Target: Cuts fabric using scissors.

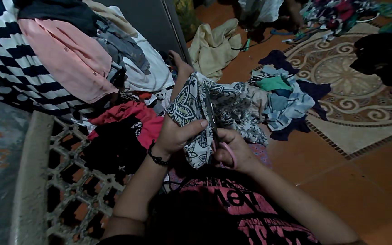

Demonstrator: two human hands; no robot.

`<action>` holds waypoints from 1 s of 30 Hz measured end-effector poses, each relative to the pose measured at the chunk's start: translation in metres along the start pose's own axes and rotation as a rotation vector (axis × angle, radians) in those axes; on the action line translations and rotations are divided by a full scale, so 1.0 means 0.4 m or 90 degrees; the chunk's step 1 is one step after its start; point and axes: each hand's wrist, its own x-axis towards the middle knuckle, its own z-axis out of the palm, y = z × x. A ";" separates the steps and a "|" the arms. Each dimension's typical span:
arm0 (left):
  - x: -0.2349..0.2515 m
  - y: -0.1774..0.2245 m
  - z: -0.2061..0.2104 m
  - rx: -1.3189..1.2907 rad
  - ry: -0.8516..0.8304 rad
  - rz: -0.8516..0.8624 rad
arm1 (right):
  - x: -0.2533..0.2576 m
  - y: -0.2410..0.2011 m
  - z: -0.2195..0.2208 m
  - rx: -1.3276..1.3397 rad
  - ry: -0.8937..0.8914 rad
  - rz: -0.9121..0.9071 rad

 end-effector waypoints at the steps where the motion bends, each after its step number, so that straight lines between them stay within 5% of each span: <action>1: -0.001 -0.002 0.001 -0.004 0.005 -0.007 | 0.002 0.001 -0.002 -0.007 -0.002 -0.010; 19: -0.011 -0.014 0.012 -0.014 -0.002 -0.056 | 0.002 -0.015 0.003 -0.047 0.066 0.060; 23: 0.008 0.013 0.004 -0.182 0.151 -0.247 | -0.007 -0.004 -0.002 -0.047 0.059 0.072; 26: 0.026 0.009 -0.036 -0.431 0.082 -0.389 | -0.014 0.015 -0.006 -0.039 0.052 0.075; 30: 0.004 0.013 -0.014 -0.472 0.106 -0.451 | -0.016 0.023 -0.001 -0.086 0.078 0.065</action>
